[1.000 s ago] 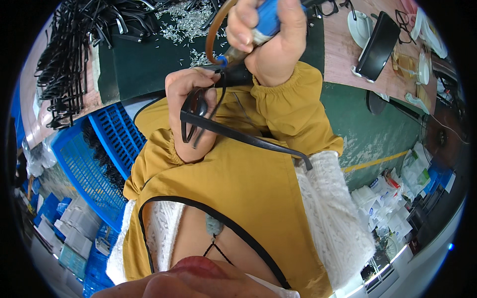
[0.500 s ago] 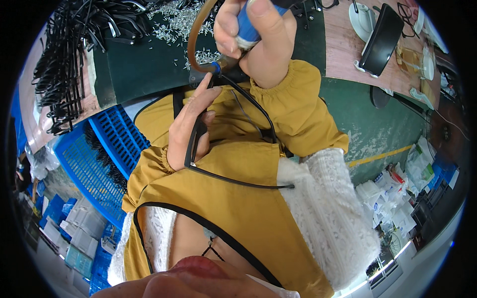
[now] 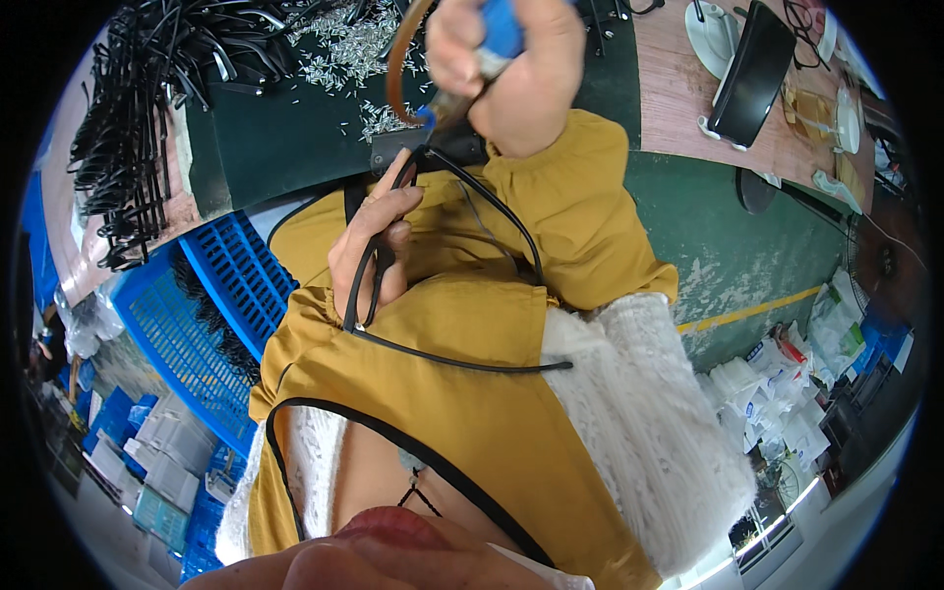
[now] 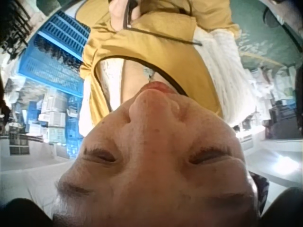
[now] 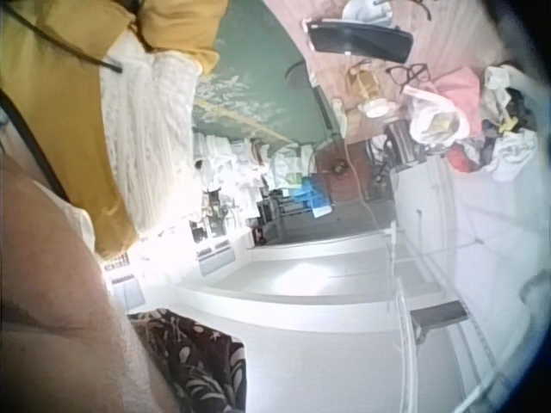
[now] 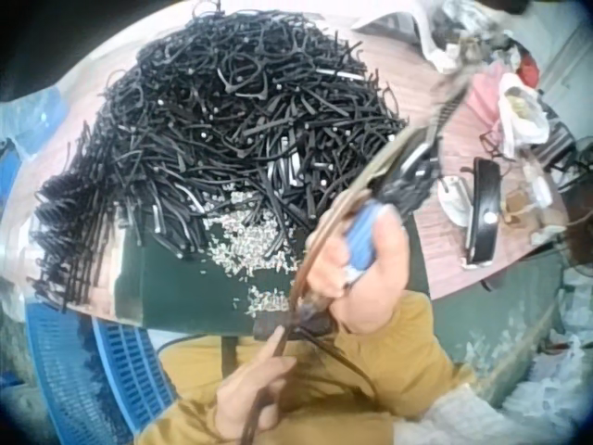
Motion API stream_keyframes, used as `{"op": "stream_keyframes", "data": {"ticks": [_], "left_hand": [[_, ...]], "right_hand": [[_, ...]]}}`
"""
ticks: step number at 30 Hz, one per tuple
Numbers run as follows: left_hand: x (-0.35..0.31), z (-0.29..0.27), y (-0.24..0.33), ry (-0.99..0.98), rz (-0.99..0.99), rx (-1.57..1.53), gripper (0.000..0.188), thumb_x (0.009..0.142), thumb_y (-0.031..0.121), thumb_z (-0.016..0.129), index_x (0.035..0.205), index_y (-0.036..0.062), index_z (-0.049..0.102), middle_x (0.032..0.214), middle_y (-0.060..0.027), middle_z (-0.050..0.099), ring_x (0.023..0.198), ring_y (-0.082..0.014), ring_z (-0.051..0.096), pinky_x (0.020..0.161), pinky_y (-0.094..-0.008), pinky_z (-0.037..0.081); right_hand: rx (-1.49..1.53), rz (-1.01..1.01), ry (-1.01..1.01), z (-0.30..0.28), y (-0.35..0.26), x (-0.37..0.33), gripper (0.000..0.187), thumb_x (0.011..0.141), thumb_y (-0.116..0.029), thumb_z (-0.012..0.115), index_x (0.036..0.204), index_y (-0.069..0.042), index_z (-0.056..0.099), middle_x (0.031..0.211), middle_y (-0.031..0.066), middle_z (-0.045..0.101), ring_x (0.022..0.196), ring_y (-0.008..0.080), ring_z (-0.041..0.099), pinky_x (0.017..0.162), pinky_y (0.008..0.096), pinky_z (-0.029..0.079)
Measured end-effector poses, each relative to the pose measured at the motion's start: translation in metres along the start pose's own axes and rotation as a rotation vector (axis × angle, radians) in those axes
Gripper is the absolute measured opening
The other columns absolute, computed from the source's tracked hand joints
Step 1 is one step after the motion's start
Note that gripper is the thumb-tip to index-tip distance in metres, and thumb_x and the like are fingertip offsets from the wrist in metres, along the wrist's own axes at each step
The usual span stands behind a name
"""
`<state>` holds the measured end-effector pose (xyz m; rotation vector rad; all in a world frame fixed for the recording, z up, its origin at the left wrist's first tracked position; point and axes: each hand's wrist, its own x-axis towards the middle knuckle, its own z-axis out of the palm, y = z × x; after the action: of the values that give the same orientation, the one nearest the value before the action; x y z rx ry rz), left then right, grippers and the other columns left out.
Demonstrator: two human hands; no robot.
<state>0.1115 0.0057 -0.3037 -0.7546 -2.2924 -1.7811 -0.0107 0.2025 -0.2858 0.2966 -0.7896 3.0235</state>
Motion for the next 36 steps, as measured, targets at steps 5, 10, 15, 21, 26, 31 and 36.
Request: {"op": "stream_keyframes", "data": {"ticks": [5,10,15,21,26,31,36], "left_hand": [[0.000,-0.003,0.002,-0.060,-0.026,0.030,0.046,0.078,-0.019,0.061,0.120,-0.0018,0.064,0.125,-0.0335,0.066,0.115,-0.0431,0.069,0.090,-0.0395,0.057],[0.001,-0.003,0.002,-0.065,-0.035,0.022,0.047,0.077,-0.020,0.060,0.120,-0.0022,0.063,0.122,-0.0328,0.067,0.116,-0.0426,0.069,0.088,-0.0403,0.057],[0.002,-0.003,0.001,-0.065,-0.031,0.024,0.047,0.077,-0.020,0.060,0.121,-0.0019,0.063,0.122,-0.0308,0.068,0.115,-0.0418,0.069,0.088,-0.0401,0.057],[0.006,-0.008,0.004,-0.084,-0.057,0.034,0.046,0.079,-0.017,0.062,0.123,-0.0006,0.064,0.134,-0.0310,0.062,0.106,-0.0427,0.071,0.086,-0.0379,0.058],[0.009,-0.014,0.010,-0.188,-0.093,-0.026,0.046,0.081,-0.014,0.062,0.125,-0.0010,0.065,0.139,-0.0314,0.058,0.099,-0.0369,0.072,0.082,-0.0350,0.059],[0.005,-0.012,0.010,-0.162,-0.125,0.023,0.046,0.080,-0.015,0.062,0.124,-0.0014,0.065,0.140,-0.0317,0.058,0.095,-0.0325,0.072,0.079,-0.0340,0.059],[0.001,-0.008,0.007,-0.133,-0.121,0.015,0.047,0.077,-0.017,0.062,0.122,-0.0014,0.066,0.139,-0.0326,0.059,0.099,-0.0333,0.073,0.079,-0.0347,0.059]], "right_hand": [[-0.244,-0.281,0.132,-0.010,-0.010,0.015,0.035,0.103,-0.051,0.054,0.111,-0.018,0.063,0.074,-0.0016,0.050,0.053,0.0100,0.044,0.044,0.0229,0.034],[-0.245,-0.323,0.120,-0.011,0.001,0.023,0.032,0.104,-0.048,0.055,0.108,-0.017,0.061,0.074,-0.0008,0.050,0.053,0.0110,0.044,0.044,0.0239,0.034],[0.386,-0.198,0.105,0.004,0.001,0.023,0.032,0.105,-0.046,0.054,0.103,-0.014,0.055,0.074,0.0015,0.051,0.053,0.0116,0.045,0.044,0.0243,0.035],[-0.252,-0.025,-0.041,0.011,-0.008,-0.007,0.045,0.100,-0.053,0.061,0.106,-0.010,0.050,0.071,0.0013,0.050,0.054,0.0114,0.045,0.046,0.0249,0.036],[-0.431,0.042,0.009,0.006,0.001,-0.020,0.056,0.097,-0.057,0.066,0.113,-0.005,0.051,0.071,0.0017,0.050,0.057,0.0116,0.047,0.048,0.0248,0.036],[-0.136,-0.054,-0.031,0.003,-0.002,-0.014,0.052,0.099,-0.054,0.063,0.119,-0.007,0.052,0.076,0.0023,0.052,0.057,0.0124,0.047,0.047,0.0261,0.036],[-0.224,-0.033,-0.095,-0.004,0.004,-0.012,0.047,0.100,-0.052,0.062,0.113,-0.008,0.052,0.075,0.0022,0.050,0.056,0.0120,0.046,0.047,0.0262,0.036]]}}
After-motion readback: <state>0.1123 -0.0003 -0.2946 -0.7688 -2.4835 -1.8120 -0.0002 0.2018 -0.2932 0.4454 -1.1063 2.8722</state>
